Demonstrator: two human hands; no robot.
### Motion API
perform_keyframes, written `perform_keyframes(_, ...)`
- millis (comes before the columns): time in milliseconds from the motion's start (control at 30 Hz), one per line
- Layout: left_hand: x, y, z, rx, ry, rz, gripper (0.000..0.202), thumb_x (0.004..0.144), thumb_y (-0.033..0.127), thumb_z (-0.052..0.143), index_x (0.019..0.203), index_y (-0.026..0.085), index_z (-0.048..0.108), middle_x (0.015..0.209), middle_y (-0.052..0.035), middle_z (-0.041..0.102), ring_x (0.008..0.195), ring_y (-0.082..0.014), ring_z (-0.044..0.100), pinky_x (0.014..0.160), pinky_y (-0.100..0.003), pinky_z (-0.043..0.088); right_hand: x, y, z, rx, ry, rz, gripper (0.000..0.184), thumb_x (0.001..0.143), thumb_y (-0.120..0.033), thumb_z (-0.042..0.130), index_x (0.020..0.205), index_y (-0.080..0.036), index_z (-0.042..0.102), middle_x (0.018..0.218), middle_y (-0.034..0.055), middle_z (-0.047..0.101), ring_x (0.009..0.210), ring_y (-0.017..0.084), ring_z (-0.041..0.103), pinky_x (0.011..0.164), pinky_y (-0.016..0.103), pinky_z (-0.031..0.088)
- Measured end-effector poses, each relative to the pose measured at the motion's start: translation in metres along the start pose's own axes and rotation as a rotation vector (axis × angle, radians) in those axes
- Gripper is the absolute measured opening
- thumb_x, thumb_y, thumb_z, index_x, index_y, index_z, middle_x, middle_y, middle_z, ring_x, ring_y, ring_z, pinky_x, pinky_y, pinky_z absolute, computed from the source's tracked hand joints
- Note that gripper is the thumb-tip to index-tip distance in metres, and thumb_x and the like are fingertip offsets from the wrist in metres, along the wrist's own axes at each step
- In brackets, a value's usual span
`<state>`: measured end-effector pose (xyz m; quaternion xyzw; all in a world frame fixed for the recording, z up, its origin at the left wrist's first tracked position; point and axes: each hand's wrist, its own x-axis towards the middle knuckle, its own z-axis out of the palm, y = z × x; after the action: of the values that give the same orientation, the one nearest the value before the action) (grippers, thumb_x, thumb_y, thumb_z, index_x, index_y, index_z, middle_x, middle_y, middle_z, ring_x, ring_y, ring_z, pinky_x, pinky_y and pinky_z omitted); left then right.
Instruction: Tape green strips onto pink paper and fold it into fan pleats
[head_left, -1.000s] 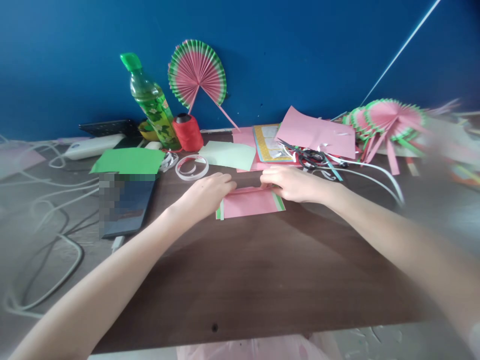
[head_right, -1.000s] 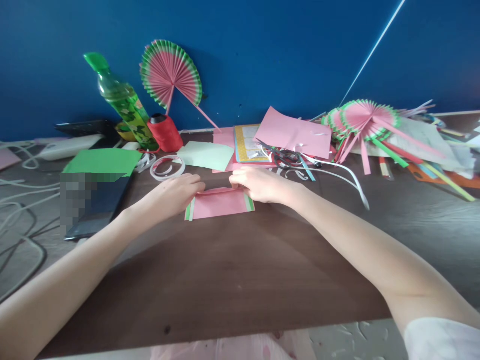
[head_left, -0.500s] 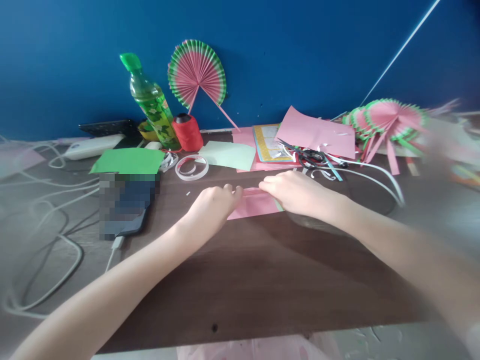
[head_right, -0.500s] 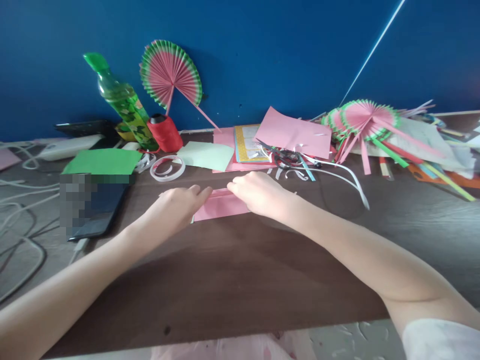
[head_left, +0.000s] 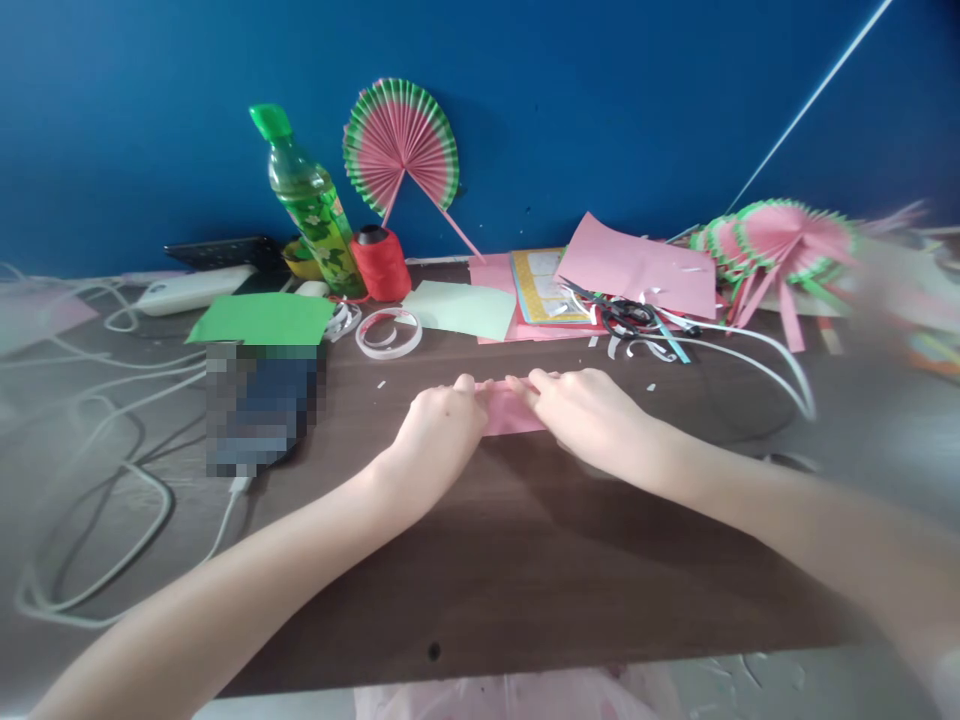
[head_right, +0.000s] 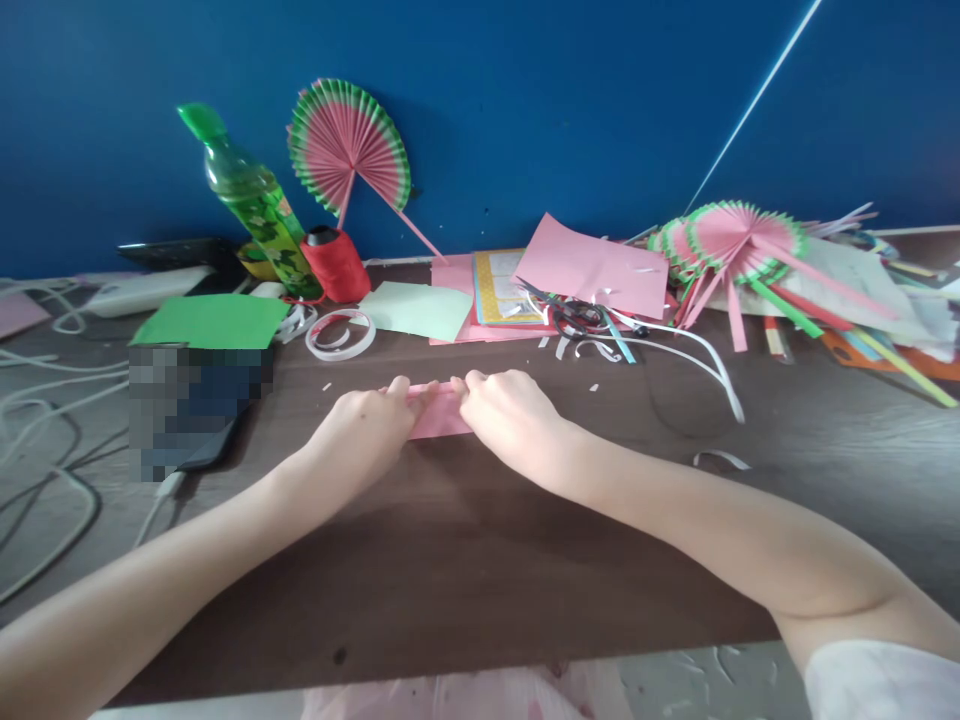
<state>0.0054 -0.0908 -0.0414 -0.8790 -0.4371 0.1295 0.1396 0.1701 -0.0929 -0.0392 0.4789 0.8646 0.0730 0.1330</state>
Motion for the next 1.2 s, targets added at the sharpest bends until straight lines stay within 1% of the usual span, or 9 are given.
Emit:
perform_keyframes(100, 0.006, -0.008, 0.005, -0.082, 0.107, 0.037, 0.03, 0.081, 0.006, 0.043, 0.104, 0.012, 0.062, 0.09, -0.0124, 0.057, 0.082, -0.0235, 0.058, 0.063, -0.03, 0.043, 0.0, 0.001, -0.002, -0.02, 0.006, -0.001, 0.039, 0.078, 0.002, 0.043, 0.111, -0.01, 0.059, 0.086, 0.0116, 0.062, 0.066, 0.02, 0.062, 0.045, 0.028, 0.023)
perform_keyframes(200, 0.016, -0.017, 0.014, -0.227, 0.184, 0.081, 0.023, 0.086, 0.015, 0.043, 0.094, 0.015, 0.064, 0.106, -0.0106, 0.055, 0.096, -0.0224, 0.054, 0.078, -0.032, 0.043, 0.004, 0.006, -0.003, -0.016, 0.038, -0.004, 0.036, 0.082, -0.001, 0.039, 0.108, -0.012, 0.062, 0.083, 0.0116, 0.062, 0.073, 0.022, 0.061, 0.046, 0.029, 0.022)
perform_keyframes(367, 0.028, -0.021, 0.026, -0.31, 0.213, 0.016, 0.02, 0.084, 0.009, 0.041, 0.089, 0.016, 0.059, 0.091, -0.0064, 0.059, 0.086, -0.0199, 0.053, 0.065, -0.029, 0.043, 0.018, 0.023, 0.011, 0.149, 0.191, -0.074, 0.028, 0.077, 0.0, 0.045, 0.083, -0.017, 0.068, 0.085, 0.0076, 0.062, 0.084, 0.02, 0.056, 0.051, 0.028, 0.027)
perform_keyframes(500, 0.029, -0.023, 0.027, -0.411, 0.254, 0.038, 0.018, 0.083, 0.007, 0.04, 0.088, 0.015, 0.055, 0.087, -0.0056, 0.057, 0.081, -0.0191, 0.053, 0.07, -0.03, 0.043, 0.03, 0.037, 0.026, 0.542, 0.34, -0.152, 0.017, 0.082, -0.012, 0.05, 0.076, -0.017, 0.065, 0.094, 0.0059, 0.062, 0.088, 0.017, 0.055, 0.064, 0.027, 0.039)
perform_keyframes(600, 0.028, -0.027, 0.023, -0.557, 0.253, 0.013, 0.016, 0.083, 0.009, 0.041, 0.09, 0.016, 0.053, 0.09, -0.0051, 0.055, 0.078, -0.0172, 0.054, 0.066, -0.028, 0.043, 0.034, 0.044, 0.031, 0.838, 0.339, -0.174, 0.007, 0.079, -0.021, 0.057, 0.082, -0.017, 0.062, 0.094, 0.0048, 0.061, 0.084, 0.016, 0.056, 0.072, 0.029, 0.043)
perform_keyframes(733, 0.03, -0.033, 0.022, -0.657, 0.35, 0.036, 0.016, 0.079, 0.007, 0.044, 0.088, 0.017, 0.053, 0.092, -0.0043, 0.054, 0.078, -0.0156, 0.054, 0.066, -0.027, 0.043, 0.033, 0.047, 0.029, 1.047, 0.29, -0.064, 0.013, 0.077, -0.026, 0.058, 0.087, -0.018, 0.056, 0.089, 0.0036, 0.061, 0.079, 0.016, 0.056, 0.07, 0.031, 0.045)
perform_keyframes(967, 0.031, -0.038, 0.022, -0.674, 0.521, 0.078, 0.015, 0.079, 0.006, 0.048, 0.089, 0.016, 0.054, 0.091, -0.0043, 0.054, 0.083, -0.0148, 0.052, 0.074, -0.027, 0.045, 0.032, 0.047, 0.024, 1.14, 0.315, -0.015, 0.012, 0.078, -0.03, 0.056, 0.078, -0.019, 0.051, 0.083, 0.0025, 0.061, 0.08, 0.017, 0.058, 0.072, 0.032, 0.044)
perform_keyframes(1100, 0.03, -0.04, 0.019, -0.648, 0.538, 0.039, 0.017, 0.085, 0.018, 0.049, 0.1, 0.015, 0.056, 0.098, -0.0069, 0.057, 0.091, -0.0174, 0.054, 0.08, -0.031, 0.044, 0.032, 0.045, 0.023, 1.109, 0.462, -0.01, 0.012, 0.077, -0.028, 0.059, 0.077, -0.018, 0.053, 0.078, 0.0014, 0.06, 0.072, 0.015, 0.057, 0.069, 0.031, 0.045)
perform_keyframes(1200, 0.03, -0.042, 0.017, -0.656, 0.501, -0.005, 0.019, 0.088, 0.026, 0.046, 0.097, 0.016, 0.06, 0.093, -0.0053, 0.06, 0.084, -0.0163, 0.056, 0.075, -0.03, 0.044, 0.03, 0.043, 0.022, 1.034, 0.603, -0.045, 0.011, 0.077, -0.027, 0.06, 0.076, -0.017, 0.056, 0.079, 0.0024, 0.061, 0.075, 0.016, 0.058, 0.071, 0.031, 0.045)
